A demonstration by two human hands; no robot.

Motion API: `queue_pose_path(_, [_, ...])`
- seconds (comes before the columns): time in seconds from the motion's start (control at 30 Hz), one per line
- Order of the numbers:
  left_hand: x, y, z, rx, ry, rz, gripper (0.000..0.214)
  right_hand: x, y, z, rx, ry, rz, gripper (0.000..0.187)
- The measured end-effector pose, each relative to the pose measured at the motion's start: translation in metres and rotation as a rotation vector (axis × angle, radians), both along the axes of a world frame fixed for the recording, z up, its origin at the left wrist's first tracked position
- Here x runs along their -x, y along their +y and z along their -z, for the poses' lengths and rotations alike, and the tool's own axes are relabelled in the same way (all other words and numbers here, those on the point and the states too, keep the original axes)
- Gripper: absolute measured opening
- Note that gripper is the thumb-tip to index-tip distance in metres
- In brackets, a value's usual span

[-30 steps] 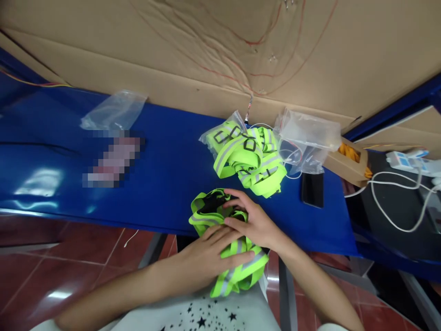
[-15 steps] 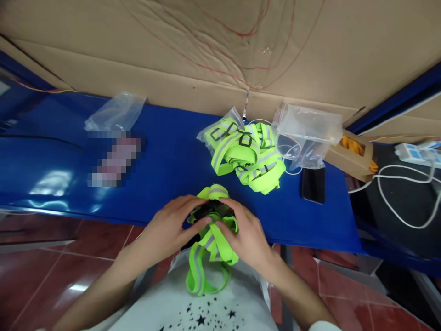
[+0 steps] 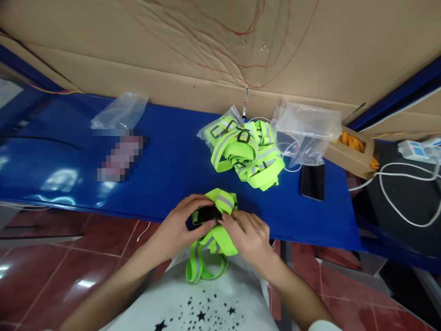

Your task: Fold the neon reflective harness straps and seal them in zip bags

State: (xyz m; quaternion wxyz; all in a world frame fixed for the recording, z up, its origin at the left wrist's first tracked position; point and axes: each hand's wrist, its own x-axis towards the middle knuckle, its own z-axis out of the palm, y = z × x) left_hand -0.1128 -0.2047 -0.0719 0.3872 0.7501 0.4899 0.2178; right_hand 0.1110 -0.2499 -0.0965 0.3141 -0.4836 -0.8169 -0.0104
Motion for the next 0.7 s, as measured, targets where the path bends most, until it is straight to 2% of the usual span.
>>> queue_pose_path(0.23, [0.0,0.001,-0.001,0.027,0.034,-0.008,0.025,-0.01,0.0,0.006,-0.05,-0.068,-0.08,0.026])
queue_pose_path(0.4, [-0.007,0.003,0.0,0.094,0.074,0.028,0.022,-0.01,0.009,-0.01,-0.056,-0.162,-0.157,0.017])
queue_pose_path(0.5, [-0.009,0.003,0.0,0.107,0.062,0.014,0.022,-0.006,0.015,-0.02,-0.069,-0.248,-0.164,0.019])
queue_pose_path(0.7, [-0.003,0.0,-0.005,0.067,-0.092,0.007,0.021,0.001,0.021,-0.033,-0.152,-0.318,-0.189,0.015])
